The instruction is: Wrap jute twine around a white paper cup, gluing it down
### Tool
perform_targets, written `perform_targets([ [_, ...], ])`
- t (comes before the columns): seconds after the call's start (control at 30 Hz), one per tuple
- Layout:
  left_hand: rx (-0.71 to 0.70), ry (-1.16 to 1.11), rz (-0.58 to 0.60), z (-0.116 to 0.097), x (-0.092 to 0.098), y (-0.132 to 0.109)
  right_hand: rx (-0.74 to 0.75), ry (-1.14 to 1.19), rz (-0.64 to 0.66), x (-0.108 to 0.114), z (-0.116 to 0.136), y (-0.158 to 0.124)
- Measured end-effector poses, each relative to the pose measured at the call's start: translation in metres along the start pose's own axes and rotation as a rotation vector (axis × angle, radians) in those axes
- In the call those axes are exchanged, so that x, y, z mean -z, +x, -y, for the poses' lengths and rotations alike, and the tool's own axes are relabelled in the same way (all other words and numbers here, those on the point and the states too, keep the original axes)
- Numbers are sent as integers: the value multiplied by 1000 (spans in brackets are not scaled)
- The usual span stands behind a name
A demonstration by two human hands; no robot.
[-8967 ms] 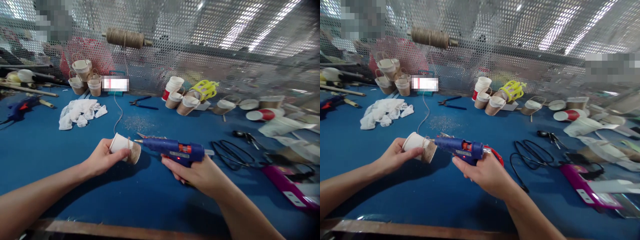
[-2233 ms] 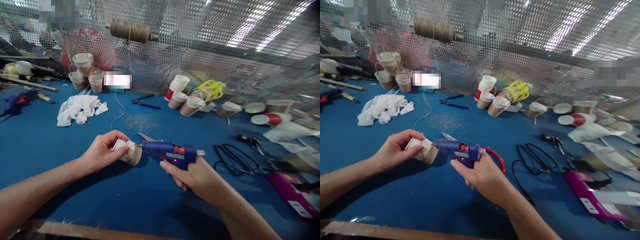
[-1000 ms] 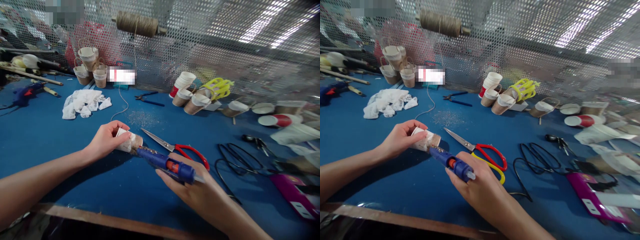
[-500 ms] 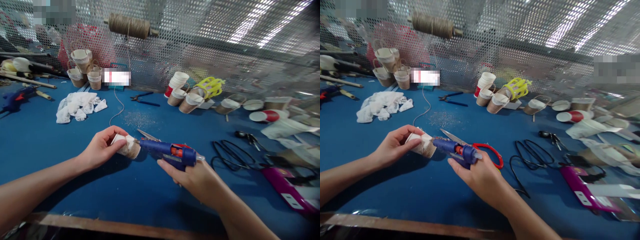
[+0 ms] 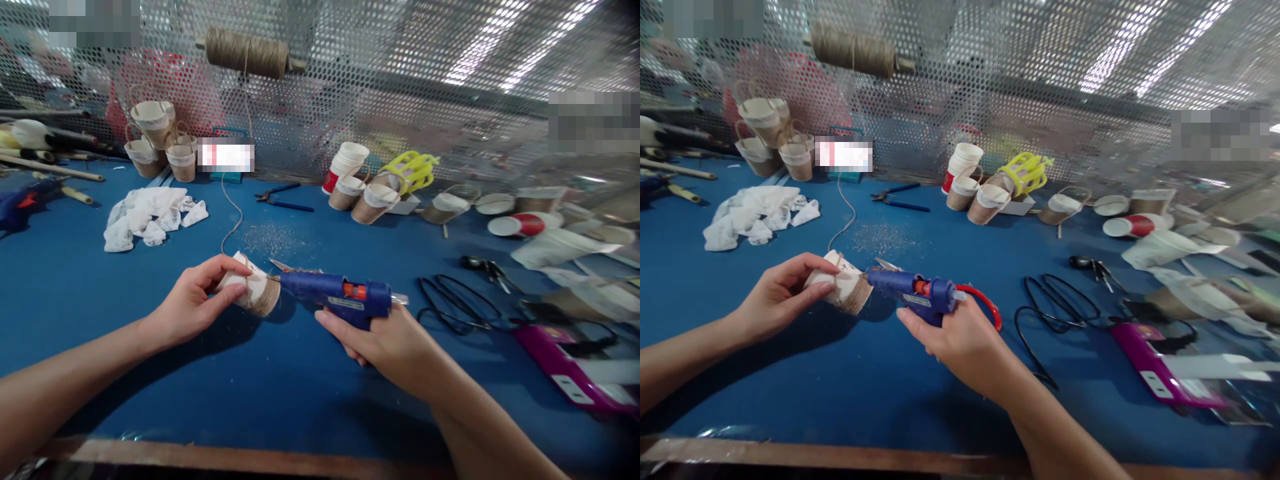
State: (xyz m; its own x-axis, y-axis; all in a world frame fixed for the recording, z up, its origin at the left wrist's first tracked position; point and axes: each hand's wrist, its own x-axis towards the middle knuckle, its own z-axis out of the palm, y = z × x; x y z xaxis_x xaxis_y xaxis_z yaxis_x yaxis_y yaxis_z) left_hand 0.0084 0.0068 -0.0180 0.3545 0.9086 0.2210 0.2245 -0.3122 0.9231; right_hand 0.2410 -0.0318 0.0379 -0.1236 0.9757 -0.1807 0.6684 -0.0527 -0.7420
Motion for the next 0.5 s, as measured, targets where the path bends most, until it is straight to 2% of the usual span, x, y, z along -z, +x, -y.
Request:
perform_targets([
  [0.13, -23, 59, 1, 3, 1, 1, -39, 43, 28, 1, 3, -2],
  [0.5, -139, 120, 4, -4, 4, 2, -33, 33, 89, 5, -6, 1],
])
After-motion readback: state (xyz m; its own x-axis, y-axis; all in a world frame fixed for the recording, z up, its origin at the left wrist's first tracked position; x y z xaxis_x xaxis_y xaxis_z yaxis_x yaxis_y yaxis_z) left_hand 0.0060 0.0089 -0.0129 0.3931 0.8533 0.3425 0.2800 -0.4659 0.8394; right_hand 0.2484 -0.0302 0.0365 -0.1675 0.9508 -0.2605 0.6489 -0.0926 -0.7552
